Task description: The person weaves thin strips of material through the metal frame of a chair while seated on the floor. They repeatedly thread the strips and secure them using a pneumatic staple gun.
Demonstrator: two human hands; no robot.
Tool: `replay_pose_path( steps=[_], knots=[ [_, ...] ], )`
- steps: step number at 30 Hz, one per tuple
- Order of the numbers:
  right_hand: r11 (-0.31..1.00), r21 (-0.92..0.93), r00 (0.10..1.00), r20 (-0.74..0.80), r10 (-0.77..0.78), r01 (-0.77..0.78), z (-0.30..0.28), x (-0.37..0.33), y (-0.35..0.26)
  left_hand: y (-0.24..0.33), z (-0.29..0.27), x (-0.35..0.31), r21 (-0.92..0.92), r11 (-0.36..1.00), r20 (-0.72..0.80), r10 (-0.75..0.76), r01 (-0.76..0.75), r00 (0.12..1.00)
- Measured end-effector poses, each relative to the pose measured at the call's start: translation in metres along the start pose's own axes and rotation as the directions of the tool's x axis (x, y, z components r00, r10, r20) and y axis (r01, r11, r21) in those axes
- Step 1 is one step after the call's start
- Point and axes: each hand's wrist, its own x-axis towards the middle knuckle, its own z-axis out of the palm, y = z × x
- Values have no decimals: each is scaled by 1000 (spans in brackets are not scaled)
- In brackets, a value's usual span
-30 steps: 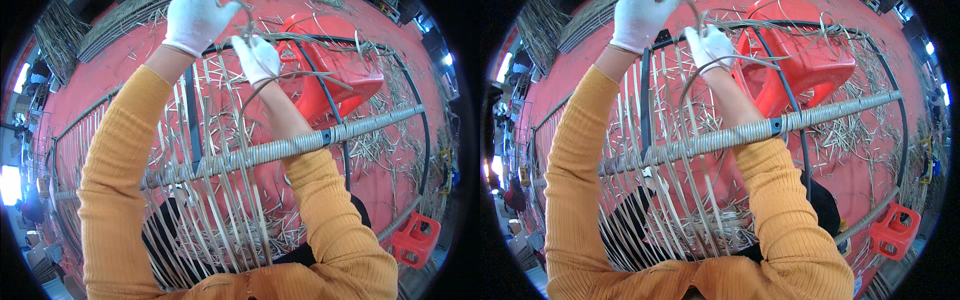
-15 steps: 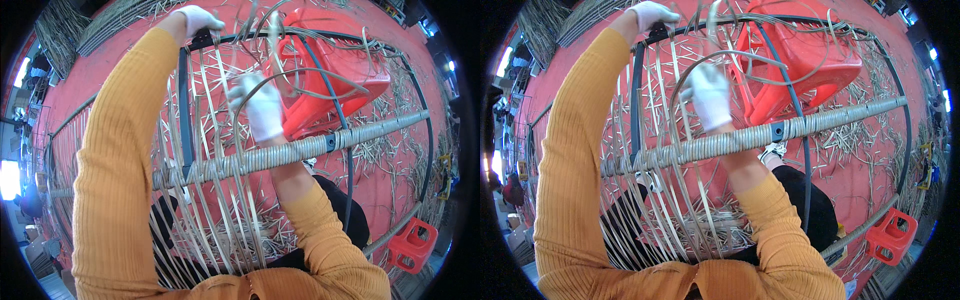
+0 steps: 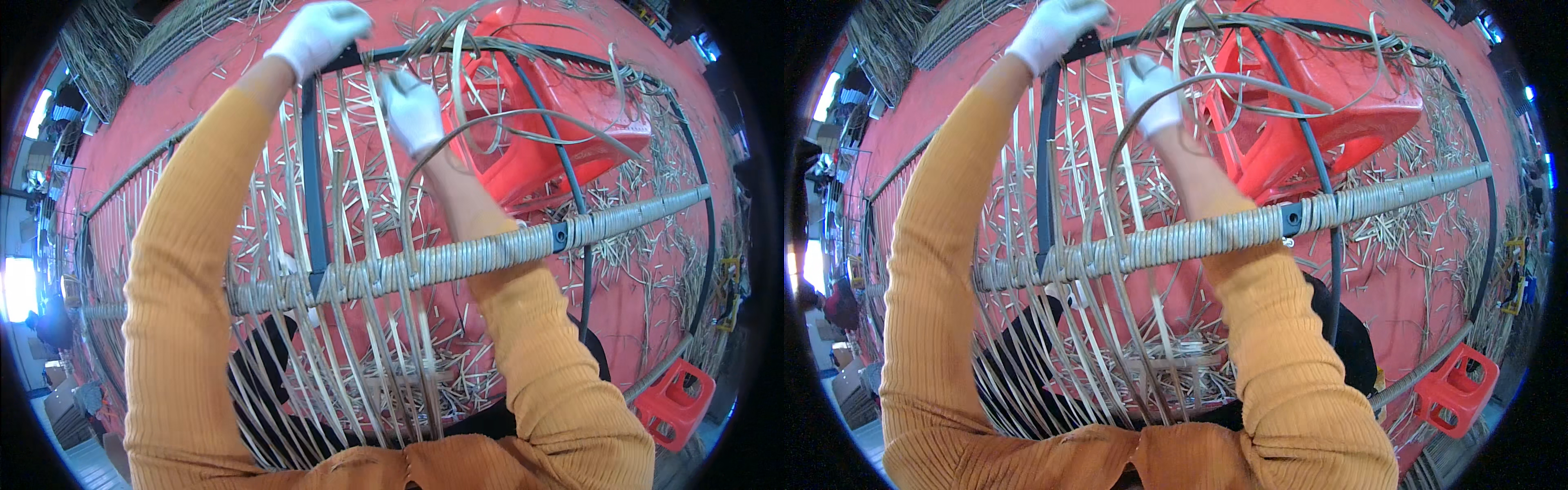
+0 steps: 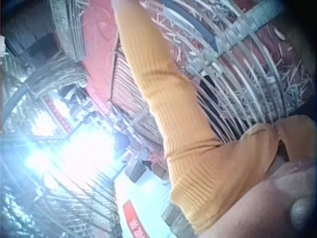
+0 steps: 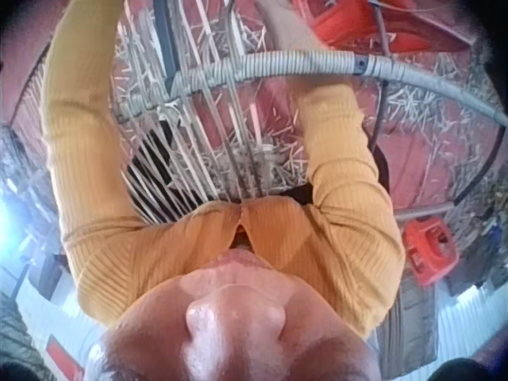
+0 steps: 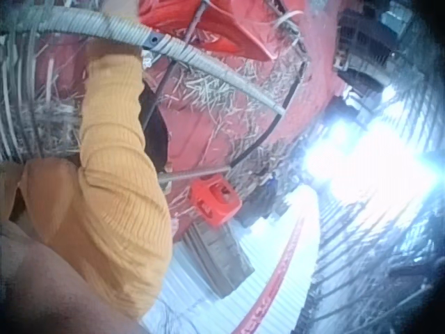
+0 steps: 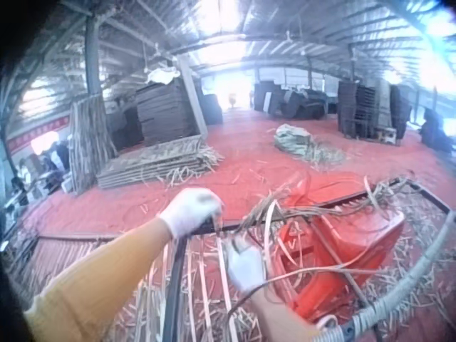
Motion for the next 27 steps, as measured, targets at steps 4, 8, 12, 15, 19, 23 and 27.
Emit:
replay_pose_path(
  steps=[4, 8, 12, 15, 19, 23, 27],
  knots=[
    [979, 156, 990, -66, -126, 135, -5, -34, -38, 33, 6, -36, 552, 691, 114, 492, -467, 863],
    [735, 619, 961, 162, 226, -277, -13, -29, -40, 27, 8, -10, 38, 999, 93, -10, 6, 996],
    [363, 912, 964, 106, 245, -192, -1, 10, -18, -7, 14, 40, -529, 485, 381, -598, 697, 705],
    [970, 239, 993, 119, 15, -44, 2, 44, 0, -16, 14, 57, 40, 725, 359, -653, 688, 667],
    [618, -536, 766, 87, -637, 575, -24, 14, 58, 3, 9, 43, 14, 886, 261, -450, 463, 854],
    [342, -878, 911, 208, -356, 334, -80, -172, 154, 27, 0, 5, -34, 993, 305, -102, 117, 947],
    [232, -925, 710, -55, 702, -300, -127, -409, 214, 39, 4, -11, 220, 975, 232, -33, -19, 972]
  ],
)
